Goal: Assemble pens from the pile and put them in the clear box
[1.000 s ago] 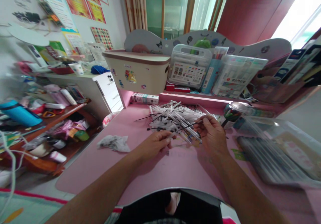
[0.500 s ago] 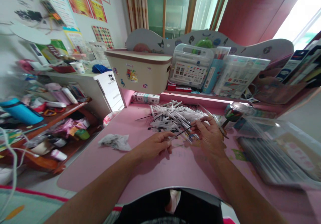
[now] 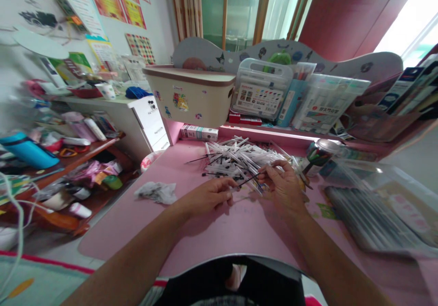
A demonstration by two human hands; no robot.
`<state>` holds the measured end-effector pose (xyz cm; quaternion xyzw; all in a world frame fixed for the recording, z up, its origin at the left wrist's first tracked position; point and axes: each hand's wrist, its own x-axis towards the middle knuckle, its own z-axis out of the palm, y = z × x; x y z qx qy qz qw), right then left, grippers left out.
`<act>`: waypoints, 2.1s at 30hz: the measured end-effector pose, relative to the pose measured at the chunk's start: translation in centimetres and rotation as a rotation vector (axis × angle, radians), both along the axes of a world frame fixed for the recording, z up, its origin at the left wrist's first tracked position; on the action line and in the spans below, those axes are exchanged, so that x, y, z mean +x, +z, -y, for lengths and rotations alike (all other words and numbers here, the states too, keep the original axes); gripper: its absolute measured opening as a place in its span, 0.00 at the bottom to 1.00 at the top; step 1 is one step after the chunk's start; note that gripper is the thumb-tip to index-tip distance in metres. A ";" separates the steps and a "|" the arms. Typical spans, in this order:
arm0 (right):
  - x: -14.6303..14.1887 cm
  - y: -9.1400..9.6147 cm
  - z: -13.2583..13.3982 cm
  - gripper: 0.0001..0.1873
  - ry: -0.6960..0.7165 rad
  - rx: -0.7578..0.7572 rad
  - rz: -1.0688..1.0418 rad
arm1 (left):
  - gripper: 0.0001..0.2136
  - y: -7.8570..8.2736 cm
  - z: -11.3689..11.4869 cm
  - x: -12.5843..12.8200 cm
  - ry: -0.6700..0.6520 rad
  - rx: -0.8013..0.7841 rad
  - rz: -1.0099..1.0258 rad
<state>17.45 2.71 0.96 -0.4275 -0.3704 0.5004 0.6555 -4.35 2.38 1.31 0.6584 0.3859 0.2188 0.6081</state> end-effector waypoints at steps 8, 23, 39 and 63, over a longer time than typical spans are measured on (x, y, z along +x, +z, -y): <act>-0.4 -0.7 -0.2 0.20 -0.020 0.030 -0.057 | 0.13 1.0 -0.5 -0.5 0.000 0.035 -0.068; -3.1 -1.2 2.8 0.20 0.314 0.143 0.500 | 0.25 0.7 -1.0 -1.1 0.140 -0.069 0.417; -5.6 -2.4 3.8 0.20 0.586 0.705 1.560 | 0.16 1.2 -1.1 -0.8 0.319 -0.116 0.627; -4.2 -3.3 2.5 0.07 0.423 0.609 1.277 | 0.18 -0.2 -0.7 0.1 0.214 -0.079 0.249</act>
